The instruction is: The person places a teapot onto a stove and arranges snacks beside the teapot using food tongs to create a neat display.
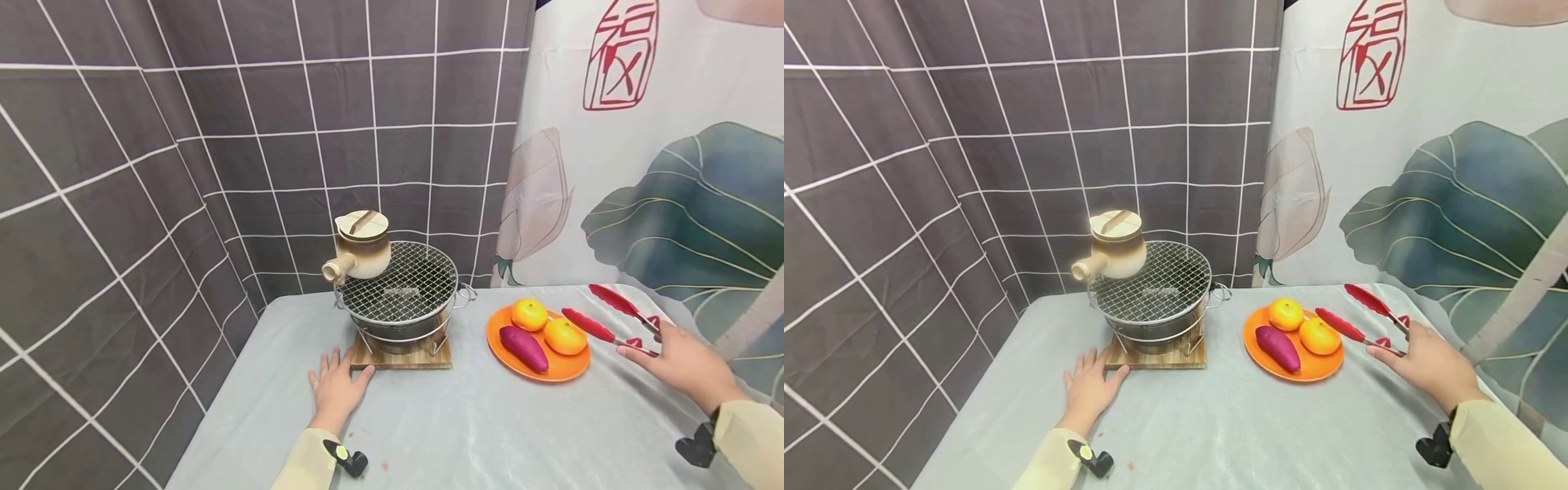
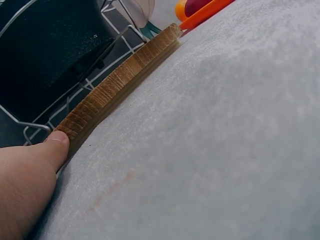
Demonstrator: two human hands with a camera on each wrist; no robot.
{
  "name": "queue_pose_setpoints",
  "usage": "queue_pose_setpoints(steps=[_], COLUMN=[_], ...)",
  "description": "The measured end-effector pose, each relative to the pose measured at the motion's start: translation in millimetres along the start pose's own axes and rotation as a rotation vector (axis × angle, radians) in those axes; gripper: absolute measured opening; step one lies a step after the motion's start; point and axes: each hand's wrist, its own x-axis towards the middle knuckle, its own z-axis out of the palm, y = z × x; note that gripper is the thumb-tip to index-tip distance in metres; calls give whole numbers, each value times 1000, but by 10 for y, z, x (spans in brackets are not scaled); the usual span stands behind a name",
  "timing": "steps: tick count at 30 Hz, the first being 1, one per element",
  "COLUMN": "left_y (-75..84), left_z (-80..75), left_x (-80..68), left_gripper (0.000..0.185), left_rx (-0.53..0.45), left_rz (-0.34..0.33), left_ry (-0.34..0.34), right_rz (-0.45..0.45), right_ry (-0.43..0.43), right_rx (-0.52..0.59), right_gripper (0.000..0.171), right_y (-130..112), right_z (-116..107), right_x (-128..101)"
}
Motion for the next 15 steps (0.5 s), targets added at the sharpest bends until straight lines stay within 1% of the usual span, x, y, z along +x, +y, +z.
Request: queue_pose_setpoints(steps=[3,7,15], left_y=[11,16,19], left_z=[-18,-24,-19], left_x=[-13,-27,-10], left_gripper=[71,71,70], left_rx=[-3,-3,-4], left_rz=[1,4,8], left_ry=[-2,-2,7], right_rz=[-1,-27,-67], right_ry=[-38,-72,-84], right_rx=[2,0,-25], right_gripper=[111,112,118], right_y=[-4,-9,-10], right_z=[26,77,184], right_x=[-21,-43,-88])
